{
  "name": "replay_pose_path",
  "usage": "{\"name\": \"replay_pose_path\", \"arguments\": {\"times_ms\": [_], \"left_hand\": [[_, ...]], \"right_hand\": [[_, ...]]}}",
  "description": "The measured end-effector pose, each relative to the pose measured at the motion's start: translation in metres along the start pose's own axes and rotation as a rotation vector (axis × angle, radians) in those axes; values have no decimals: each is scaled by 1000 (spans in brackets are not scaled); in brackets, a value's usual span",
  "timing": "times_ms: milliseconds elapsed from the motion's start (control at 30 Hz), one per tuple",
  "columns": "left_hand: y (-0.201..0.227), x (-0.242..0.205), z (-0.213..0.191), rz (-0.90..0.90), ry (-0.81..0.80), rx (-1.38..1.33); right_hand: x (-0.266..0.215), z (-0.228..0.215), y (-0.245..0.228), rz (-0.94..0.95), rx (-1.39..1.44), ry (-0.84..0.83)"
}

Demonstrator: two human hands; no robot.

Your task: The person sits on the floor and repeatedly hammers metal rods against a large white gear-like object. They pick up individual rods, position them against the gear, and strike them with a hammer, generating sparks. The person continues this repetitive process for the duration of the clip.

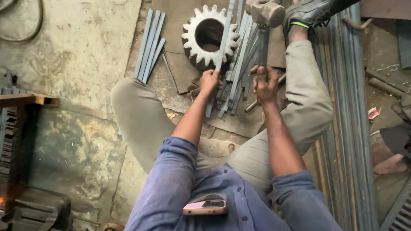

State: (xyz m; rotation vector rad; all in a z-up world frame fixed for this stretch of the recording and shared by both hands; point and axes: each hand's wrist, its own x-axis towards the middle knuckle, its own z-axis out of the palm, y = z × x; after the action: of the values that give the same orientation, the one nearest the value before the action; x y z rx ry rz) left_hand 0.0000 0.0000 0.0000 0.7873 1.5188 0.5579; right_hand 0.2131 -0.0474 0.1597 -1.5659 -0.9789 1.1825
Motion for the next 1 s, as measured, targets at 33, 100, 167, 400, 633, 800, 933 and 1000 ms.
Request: {"name": "replay_pose_path", "arguments": {"times_ms": [33, 100, 167, 400, 633, 800, 933, 1000], "left_hand": [[-4, -12, -2, 30, 45, 69], [-10, -33, -5, 96, 140, 207], [-16, -51, -5, 156, 194, 269], [-34, -91, -11, -57, 90, 176], [-51, -116, -12, -49, 102, 315], [-41, -132, -16, -73, 52, 214], [-45, -139, -22, -49, 43, 102], [-43, -136, -22, -20, 60, 76]], "right_hand": [[2, -1, 8, -38, -12, -15], [13, 0, 23, -121, -34, -50], [23, 10, 42, -291, -439, 72], [24, 21, 0, 104, -118, 5], [24, 20, -111, -426, 214, -28], [74, 32, -71, -550, 313, 21], [89, 22, 32, -5, -472, 56], [86, 27, 69, -17, -758, 102]]}}
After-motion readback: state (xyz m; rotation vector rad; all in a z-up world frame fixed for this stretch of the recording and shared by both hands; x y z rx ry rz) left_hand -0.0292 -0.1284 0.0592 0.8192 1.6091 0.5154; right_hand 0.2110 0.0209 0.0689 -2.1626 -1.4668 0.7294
